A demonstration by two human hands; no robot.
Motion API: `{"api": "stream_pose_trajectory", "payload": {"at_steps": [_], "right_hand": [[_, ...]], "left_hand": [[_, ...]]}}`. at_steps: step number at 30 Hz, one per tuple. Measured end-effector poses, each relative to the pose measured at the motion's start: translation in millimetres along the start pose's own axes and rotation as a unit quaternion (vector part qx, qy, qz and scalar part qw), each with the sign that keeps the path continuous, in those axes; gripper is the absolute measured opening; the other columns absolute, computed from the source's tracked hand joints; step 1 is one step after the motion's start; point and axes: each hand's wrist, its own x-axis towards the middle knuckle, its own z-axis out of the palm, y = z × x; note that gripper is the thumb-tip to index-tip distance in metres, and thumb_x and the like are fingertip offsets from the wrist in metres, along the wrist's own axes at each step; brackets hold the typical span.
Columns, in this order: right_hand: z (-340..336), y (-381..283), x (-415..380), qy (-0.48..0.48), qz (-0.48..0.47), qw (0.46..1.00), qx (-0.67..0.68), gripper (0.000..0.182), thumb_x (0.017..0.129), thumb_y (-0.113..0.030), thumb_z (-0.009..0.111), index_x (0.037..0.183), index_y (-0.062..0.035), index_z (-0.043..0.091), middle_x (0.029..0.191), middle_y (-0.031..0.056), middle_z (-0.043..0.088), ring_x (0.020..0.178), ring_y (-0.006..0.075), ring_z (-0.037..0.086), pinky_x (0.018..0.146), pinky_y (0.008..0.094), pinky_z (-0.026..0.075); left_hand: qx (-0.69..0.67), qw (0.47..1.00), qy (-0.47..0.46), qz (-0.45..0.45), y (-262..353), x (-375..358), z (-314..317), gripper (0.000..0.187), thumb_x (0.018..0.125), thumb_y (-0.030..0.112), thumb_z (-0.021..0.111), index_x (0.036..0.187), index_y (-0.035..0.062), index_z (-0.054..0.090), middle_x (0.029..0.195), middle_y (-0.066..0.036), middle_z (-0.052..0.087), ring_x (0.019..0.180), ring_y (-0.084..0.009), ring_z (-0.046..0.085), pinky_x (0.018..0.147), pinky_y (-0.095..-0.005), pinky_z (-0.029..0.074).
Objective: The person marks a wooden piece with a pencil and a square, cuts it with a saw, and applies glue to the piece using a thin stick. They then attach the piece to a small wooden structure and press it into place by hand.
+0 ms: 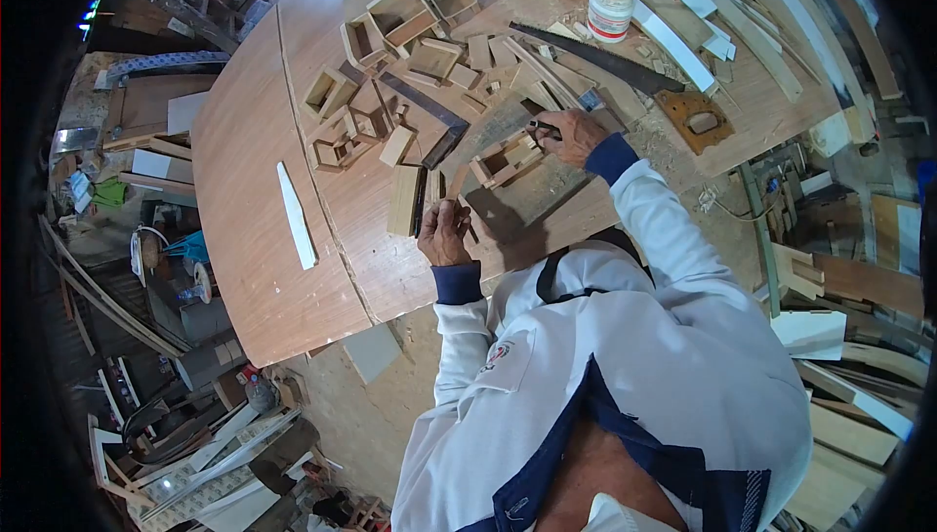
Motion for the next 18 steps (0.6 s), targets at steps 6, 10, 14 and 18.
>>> {"api": "stream_pose_trajectory", "payload": {"at_steps": [6,10,14,18], "right_hand": [[-2.8,-3.5,-1.4,-0.024,0.021,0.999,-0.006,0.03,0.079,-0.025,0.061,0.103,-0.0063,0.061,0.085,0.0176,0.067,0.079,0.0349,0.064,0.072,0.0427,0.051],[-3.0,-4.5,-2.1,-0.008,0.021,1.0,-0.012,0.031,0.08,-0.025,0.061,0.105,-0.0067,0.061,0.086,0.0175,0.067,0.081,0.0344,0.064,0.074,0.0425,0.051],[-7.3,-12.9,-4.1,-0.006,0.026,1.0,-0.014,0.031,0.08,-0.026,0.061,0.105,-0.0069,0.062,0.086,0.018,0.067,0.081,0.0345,0.064,0.075,0.0426,0.051],[-6.9,-13.0,-3.8,-0.005,0.015,1.0,-0.005,0.031,0.08,-0.026,0.06,0.105,-0.0067,0.062,0.085,0.0188,0.066,0.08,0.0352,0.064,0.074,0.0427,0.051]], "left_hand": [[0.003,1.0,-0.001,-0.004,0.5,1.1,-0.6,0.016,0.085,0.016,0.066,0.092,0.0023,0.061,0.083,-0.008,0.063,0.071,-0.0162,0.063,0.062,-0.0257,0.053],[0.008,1.0,-0.002,0.0,0.4,1.6,0.1,0.016,0.085,0.016,0.066,0.091,0.0026,0.061,0.082,-0.007,0.063,0.07,-0.0159,0.063,0.062,-0.0259,0.053],[0.002,1.0,-0.003,0.003,0.1,0.4,0.9,0.015,0.085,0.017,0.066,0.09,0.0032,0.061,0.082,-0.007,0.064,0.07,-0.0156,0.063,0.062,-0.0262,0.053],[0.0,1.0,-0.013,0.008,0.2,0.7,-0.8,0.015,0.085,0.017,0.066,0.09,0.0035,0.061,0.082,-0.007,0.064,0.07,-0.0154,0.063,0.062,-0.0258,0.052]]}}
